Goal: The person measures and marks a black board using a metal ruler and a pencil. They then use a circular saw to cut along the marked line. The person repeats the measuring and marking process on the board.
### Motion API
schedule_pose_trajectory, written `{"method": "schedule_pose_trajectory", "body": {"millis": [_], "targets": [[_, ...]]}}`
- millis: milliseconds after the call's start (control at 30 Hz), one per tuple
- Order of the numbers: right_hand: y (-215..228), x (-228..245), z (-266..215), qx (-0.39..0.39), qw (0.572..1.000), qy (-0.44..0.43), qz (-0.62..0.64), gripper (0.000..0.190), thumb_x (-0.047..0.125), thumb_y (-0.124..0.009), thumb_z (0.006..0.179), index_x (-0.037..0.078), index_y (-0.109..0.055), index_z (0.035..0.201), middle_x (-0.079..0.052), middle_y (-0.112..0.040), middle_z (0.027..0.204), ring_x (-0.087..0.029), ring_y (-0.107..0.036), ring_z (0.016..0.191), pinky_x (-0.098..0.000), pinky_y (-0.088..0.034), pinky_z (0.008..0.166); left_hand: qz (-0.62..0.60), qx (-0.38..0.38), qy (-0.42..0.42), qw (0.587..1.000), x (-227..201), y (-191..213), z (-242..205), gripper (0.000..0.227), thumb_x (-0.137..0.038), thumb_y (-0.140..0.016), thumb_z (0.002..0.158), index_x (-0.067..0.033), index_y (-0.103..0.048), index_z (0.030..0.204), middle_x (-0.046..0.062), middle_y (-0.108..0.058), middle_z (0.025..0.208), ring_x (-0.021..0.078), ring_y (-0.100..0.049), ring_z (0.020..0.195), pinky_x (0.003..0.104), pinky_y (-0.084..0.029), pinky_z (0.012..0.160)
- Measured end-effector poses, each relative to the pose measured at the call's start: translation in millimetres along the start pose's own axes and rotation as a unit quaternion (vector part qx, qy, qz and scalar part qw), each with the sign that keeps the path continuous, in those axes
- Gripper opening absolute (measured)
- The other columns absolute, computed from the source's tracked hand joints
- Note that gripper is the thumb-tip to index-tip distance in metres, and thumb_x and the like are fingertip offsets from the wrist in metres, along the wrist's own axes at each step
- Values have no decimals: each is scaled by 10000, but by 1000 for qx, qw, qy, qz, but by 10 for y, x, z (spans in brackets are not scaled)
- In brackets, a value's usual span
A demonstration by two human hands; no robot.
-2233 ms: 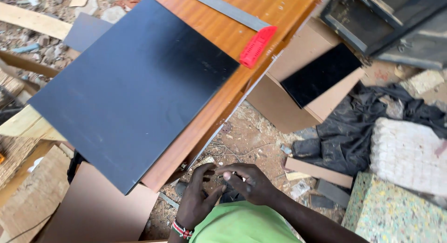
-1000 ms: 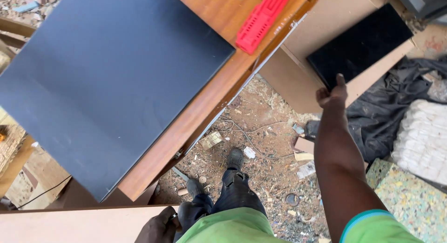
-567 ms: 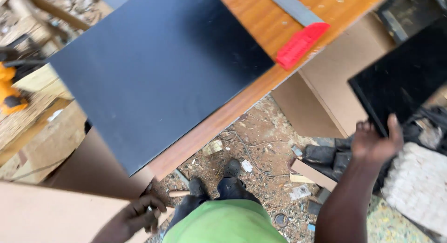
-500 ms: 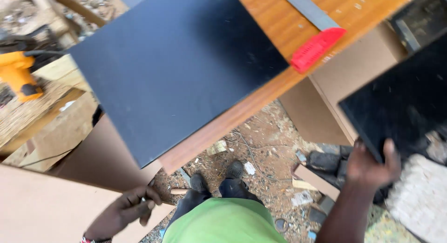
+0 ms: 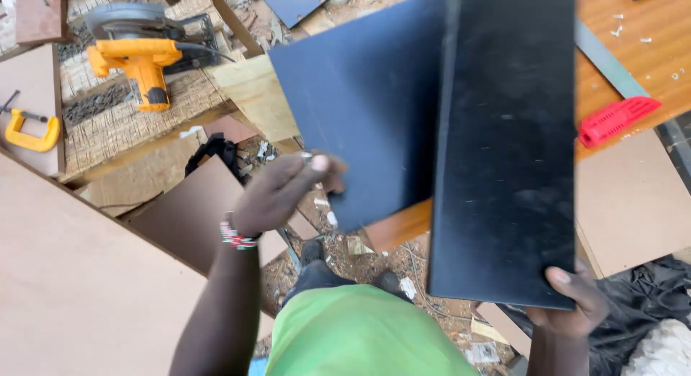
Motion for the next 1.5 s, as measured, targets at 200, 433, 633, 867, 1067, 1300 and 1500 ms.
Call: {"method": "schedule_pose_trajectory", "body": {"millis": [200,433,633,867,1067,1300,1500], "targets": [[9,-593,397,114,890,225,-380,95,-23,-544,952,-31,-628,996,-183,-597,844,-80,-520,464,-244,-436,462,174,-88,-127,973,431,271,268,426,-293,-396,1124,-140,-473,1513,196,-432,1535,344,-418,1457,569,-350,1212],[-169,-857,840,-50,950,-188,-244,215,168,-609,846,94,-467,702,14,-402,537,-103,-370,390,-261,-194,412,212,-151,-110,959,832,710,231,460,-283,-430,1115,-132,-455,1549,193,-271,1622,356,-317,1542,600,-281,1228],[-273,-654,921,-107,902,-257,-329,279,214,-598,917,6,-576,1102,-68,-568,902,-211,-539,725,-302,-338,600,268,-142,-128,944,1023,708,386,439,-299,-487,1095,-204,-490,1524,147,-337,1634,350,-353,1537,552,-218,1286],[-1678,-536,1247,-208,605,-385,-665,680,343,-542,922,288,-387,1582,-111,-363,1632,-343,-366,1509,-617,-436,1193,332,-127,-130,926,1107,628,442,510,-259,-561,1028,-265,-494,1534,141,-330,1658,339,-331,1546,532,-170,1263],[-1932,-568,1240,-251,544,-396,-696,639,443,-499,960,368,-363,1580,-6,-304,1660,-404,-343,1483,-700,-367,1223,385,-116,-116,908,1164,565,454,563,-314,-623,1035,-360,-447,1568,64,-278,1699,317,-281,1584,562,-174,1273],[-1381,-760,987,-193,508,-209,-813,529,432,-582,1008,255,-603,1506,-155,-289,1475,-398,-275,1406,-714,-455,955,360,-114,-130,917,1164,599,458,505,-308,-614,1064,-353,-480,1548,60,-314,1687,322,-308,1575,582,-221,1265],[-1550,-1055,1058,-226,562,-194,-772,625,419,-412,1014,110,-432,1557,-175,-288,1530,-407,-174,1437,-647,-119,1133,261,-167,-145,940,1227,899,740,467,-130,-702,984,-259,-611,1425,29,-550,1389,220,-542,1308,465,-228,1203]]}}
Point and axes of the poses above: each hand's wrist, its own z-axis towards the middle knuckle, its own y-axis out of the back of the hand, x = y × z, the point moved 3 cm from there along z, towards the middle knuckle
